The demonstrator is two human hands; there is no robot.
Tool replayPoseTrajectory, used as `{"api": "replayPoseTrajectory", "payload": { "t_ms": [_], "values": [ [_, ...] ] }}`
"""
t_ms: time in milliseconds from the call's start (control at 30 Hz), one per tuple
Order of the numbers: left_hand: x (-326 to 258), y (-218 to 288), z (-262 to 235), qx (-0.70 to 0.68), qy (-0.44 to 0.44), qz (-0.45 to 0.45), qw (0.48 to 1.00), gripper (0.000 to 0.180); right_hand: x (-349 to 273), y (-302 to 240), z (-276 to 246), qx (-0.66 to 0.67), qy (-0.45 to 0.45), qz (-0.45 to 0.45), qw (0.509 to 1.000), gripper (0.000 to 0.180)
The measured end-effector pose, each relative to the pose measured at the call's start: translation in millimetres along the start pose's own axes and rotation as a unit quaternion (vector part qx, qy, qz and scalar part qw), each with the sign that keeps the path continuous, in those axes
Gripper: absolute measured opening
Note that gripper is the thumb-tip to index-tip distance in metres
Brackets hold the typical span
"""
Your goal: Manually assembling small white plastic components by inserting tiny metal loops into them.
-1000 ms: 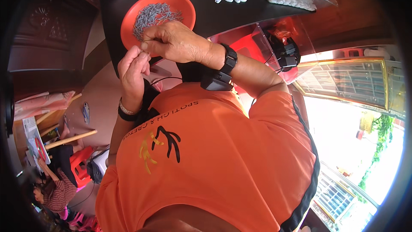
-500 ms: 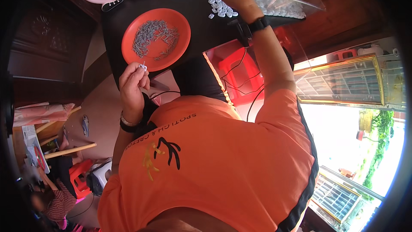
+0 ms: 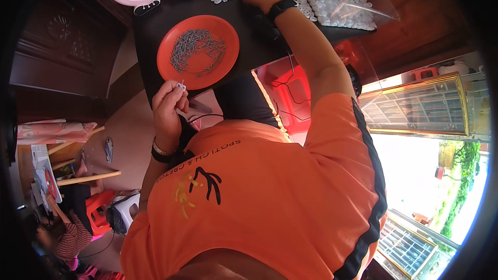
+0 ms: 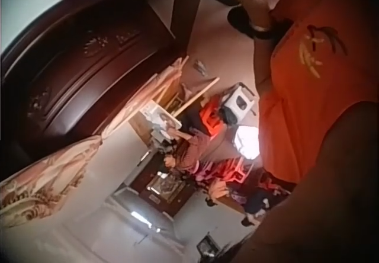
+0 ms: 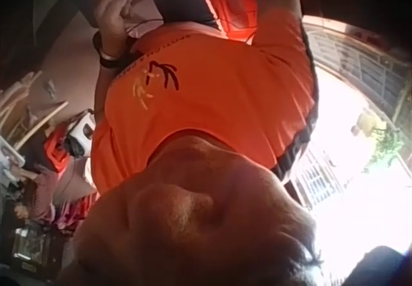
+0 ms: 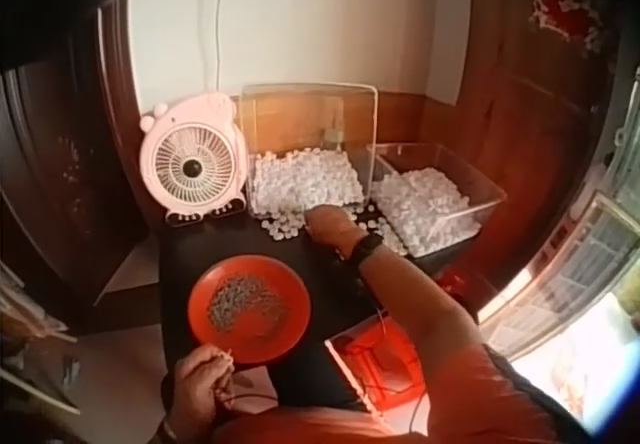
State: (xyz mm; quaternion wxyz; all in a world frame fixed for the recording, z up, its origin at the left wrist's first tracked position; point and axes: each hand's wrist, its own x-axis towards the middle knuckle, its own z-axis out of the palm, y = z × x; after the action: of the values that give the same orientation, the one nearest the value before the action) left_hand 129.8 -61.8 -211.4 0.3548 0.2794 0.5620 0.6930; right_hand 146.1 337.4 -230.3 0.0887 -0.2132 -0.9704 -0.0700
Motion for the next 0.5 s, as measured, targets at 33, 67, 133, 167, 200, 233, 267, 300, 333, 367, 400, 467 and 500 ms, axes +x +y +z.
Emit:
{"api": "replayPoseTrajectory", "payload": {
  "t_ms": [33,67,133,167,200,233,267,300,333,367,400,467,500],
  "values": [
    [0.1,-0.1,-0.5,0.0,0.0,-0.004,1.0,0.02,-1.3,-2.8,-3.2,0.0,-0.001,-0.002,1.0,0.021],
    [0.3,-0.2,-0.8,-0.001,0.0,-0.008,1.0,0.02,-3.8,-4.3,-6.8,0.016,0.007,0.006,1.0,0.021],
    [0.7,-0.3,-1.1,-0.011,-0.002,-0.008,1.0,0.02,-10.1,-7.3,-16.4,0.03,0.014,0.012,0.999,0.022],
    [1.2,-0.3,-1.2,-0.02,-0.004,-0.008,1.0,0.02,-14.1,-8.5,-22.4,0.114,0.031,0.007,0.993,0.021],
    [2.2,-0.1,-1.2,-0.021,-0.003,-0.008,1.0,0.02,-19.0,-9.9,-27.9,0.197,0.046,0.002,0.979,0.021],
    [2.9,0.6,-1.1,-0.019,-0.004,-0.006,1.0,0.02,-26.3,-15.1,-36.4,0.197,0.045,0.0,0.979,0.021],
    [3.4,0.5,-1.9,-0.017,-0.002,-0.005,1.0,0.02,-34.6,-24.6,-44.4,0.357,0.022,0.013,0.934,0.022],
    [4.4,0.7,-2.1,-0.017,0.003,-0.006,1.0,0.02,-43.9,-35.1,-52.6,0.508,-0.003,0.027,0.861,0.022],
    [4.9,2.2,-1.8,-0.02,-0.002,0.004,1.0,0.02,-54.8,-49.6,-64.0,0.55,-0.014,0.022,0.835,0.022],
    [6.4,3.9,-1.1,-0.023,-0.01,0.012,1.0,0.02,-67.6,-63.9,-76.5,0.59,-0.023,0.02,0.807,0.023],
    [7.7,4.9,-0.7,-0.023,-0.009,0.009,1.0,0.02,-78.6,-76.7,-87.0,0.639,-0.04,0.019,0.768,0.022],
    [10.6,6.4,0.5,-0.008,-0.021,0.025,0.999,0.018,-97.5,-100.4,-91.4,0.699,-0.065,0.011,0.712,0.021],
    [11.7,8.5,1.8,-0.004,-0.02,0.029,0.999,0.018,-105.6,-110.8,-96.9,0.724,-0.085,-0.006,0.685,0.018]
  ]
}}
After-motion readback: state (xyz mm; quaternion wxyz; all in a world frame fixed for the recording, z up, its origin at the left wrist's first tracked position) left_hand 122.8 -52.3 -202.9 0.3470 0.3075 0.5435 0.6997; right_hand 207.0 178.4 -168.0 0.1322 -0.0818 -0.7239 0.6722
